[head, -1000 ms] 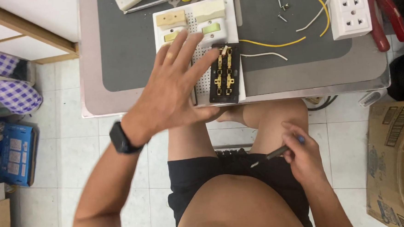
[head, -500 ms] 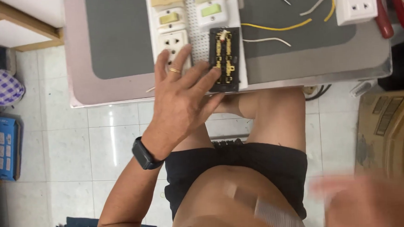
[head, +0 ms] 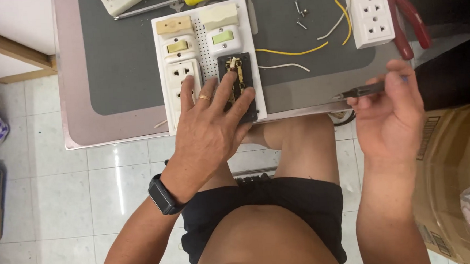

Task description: The person is assembling an electrical panel by connecting wires to sockets and switches using a screwdriver.

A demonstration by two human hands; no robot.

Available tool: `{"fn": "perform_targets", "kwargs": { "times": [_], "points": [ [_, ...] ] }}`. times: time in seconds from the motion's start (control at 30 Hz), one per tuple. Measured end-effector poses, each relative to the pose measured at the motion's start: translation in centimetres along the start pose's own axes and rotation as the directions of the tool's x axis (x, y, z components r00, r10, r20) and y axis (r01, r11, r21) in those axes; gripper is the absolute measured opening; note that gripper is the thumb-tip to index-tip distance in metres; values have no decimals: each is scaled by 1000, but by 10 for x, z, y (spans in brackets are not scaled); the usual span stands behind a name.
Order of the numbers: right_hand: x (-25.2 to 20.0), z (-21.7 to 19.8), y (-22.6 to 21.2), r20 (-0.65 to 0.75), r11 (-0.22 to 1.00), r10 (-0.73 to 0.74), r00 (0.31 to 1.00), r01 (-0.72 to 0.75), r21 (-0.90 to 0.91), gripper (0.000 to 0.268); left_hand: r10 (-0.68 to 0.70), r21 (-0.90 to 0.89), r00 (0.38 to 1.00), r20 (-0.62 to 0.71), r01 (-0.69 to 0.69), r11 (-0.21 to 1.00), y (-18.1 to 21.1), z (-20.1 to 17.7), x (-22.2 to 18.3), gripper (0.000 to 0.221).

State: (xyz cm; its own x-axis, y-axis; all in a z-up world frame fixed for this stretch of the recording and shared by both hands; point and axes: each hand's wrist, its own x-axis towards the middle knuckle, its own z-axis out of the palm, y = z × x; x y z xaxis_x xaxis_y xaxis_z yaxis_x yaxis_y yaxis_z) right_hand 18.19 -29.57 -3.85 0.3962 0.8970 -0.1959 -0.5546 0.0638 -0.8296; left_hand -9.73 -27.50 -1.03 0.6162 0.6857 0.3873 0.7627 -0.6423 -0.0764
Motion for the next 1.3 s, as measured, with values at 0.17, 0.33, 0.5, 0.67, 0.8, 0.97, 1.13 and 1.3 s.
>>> {"fn": "perform_targets", "kwargs": {
  "times": [0.17,0.33,0.5,0.67,0.8,0.97,1.13,1.3],
  "points": [
    [14,16,-2,6,978,-164,986,164,-125,35,-52,-50,999,-12,51,997,0,-7,2,58],
    [40,9,3,36,892,-353,935,348,-287,42,-158,-261,987,-9,150,954,-27,-15,-22,71],
    [50,-2,22,86,861,-372,924,379,-339,40,-454,-380,878,-153,372,847,-63,-15,-66,70],
    [54,-13,25,24,883,-342,939,329,-336,40,-654,-424,722,-228,530,734,-91,10,-108,37],
    [58,-22,28,171,827,-425,889,458,-325,34,-536,-197,780,-324,498,844,-90,23,-102,19],
    [59,-11,28,-11,898,-396,918,385,-213,29,-460,-145,741,-489,451,881,-87,26,-95,13],
    [60,19,19,73,665,-646,760,608,-434,32,-368,-66,768,-525,394,917,-89,33,-99,17],
    [61,38,18,396,278,-751,528,798,-535,50,-263,54,804,-533,342,938,-92,40,-104,31]
  ]
}}
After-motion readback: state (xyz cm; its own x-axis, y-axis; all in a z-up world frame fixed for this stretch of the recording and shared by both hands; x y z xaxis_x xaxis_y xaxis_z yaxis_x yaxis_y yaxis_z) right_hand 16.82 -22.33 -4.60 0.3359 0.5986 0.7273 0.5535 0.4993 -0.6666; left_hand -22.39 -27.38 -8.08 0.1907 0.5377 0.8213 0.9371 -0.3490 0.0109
